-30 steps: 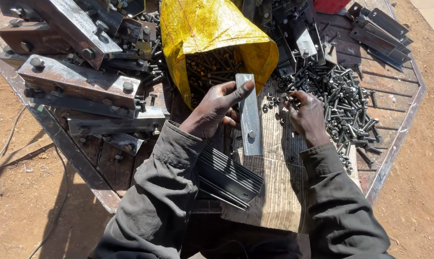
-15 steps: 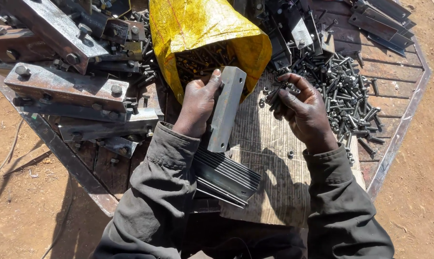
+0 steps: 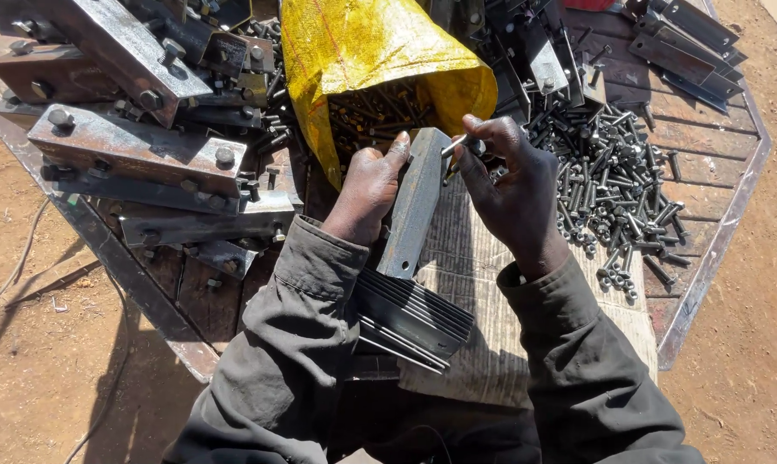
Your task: Assembling metal plates by inserting bolts into pre-drilled holes.
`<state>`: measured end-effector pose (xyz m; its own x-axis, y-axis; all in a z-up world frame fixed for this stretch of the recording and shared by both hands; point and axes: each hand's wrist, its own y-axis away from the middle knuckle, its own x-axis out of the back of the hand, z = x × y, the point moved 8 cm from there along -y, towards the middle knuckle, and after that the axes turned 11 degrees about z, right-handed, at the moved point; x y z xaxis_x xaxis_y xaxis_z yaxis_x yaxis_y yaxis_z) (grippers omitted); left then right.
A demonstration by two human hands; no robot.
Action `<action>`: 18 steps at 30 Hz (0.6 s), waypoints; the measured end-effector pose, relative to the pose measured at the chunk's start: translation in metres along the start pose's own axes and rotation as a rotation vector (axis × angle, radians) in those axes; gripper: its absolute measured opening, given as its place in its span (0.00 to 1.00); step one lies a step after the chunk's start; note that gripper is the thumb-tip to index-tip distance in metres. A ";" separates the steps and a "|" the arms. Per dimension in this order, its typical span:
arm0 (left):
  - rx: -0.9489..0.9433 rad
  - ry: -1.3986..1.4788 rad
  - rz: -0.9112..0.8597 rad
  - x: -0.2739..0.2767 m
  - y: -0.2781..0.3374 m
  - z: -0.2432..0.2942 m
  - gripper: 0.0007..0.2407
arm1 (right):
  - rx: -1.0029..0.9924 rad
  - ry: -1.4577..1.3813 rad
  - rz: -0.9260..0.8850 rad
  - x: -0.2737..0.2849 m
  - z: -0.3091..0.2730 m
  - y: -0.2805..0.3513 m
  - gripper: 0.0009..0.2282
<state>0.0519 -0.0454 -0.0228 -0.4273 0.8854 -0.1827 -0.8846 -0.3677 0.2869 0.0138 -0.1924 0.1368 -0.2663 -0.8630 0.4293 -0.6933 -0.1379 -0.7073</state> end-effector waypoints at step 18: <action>-0.059 0.100 0.023 -0.003 0.013 0.026 0.17 | 0.011 0.028 -0.068 -0.023 -0.026 -0.003 0.06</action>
<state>0.0463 -0.0452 0.0062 -0.4618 0.8449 -0.2699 -0.8824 -0.4066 0.2367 0.0046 -0.1593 0.1441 -0.2380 -0.8376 0.4917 -0.7031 -0.2008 -0.6822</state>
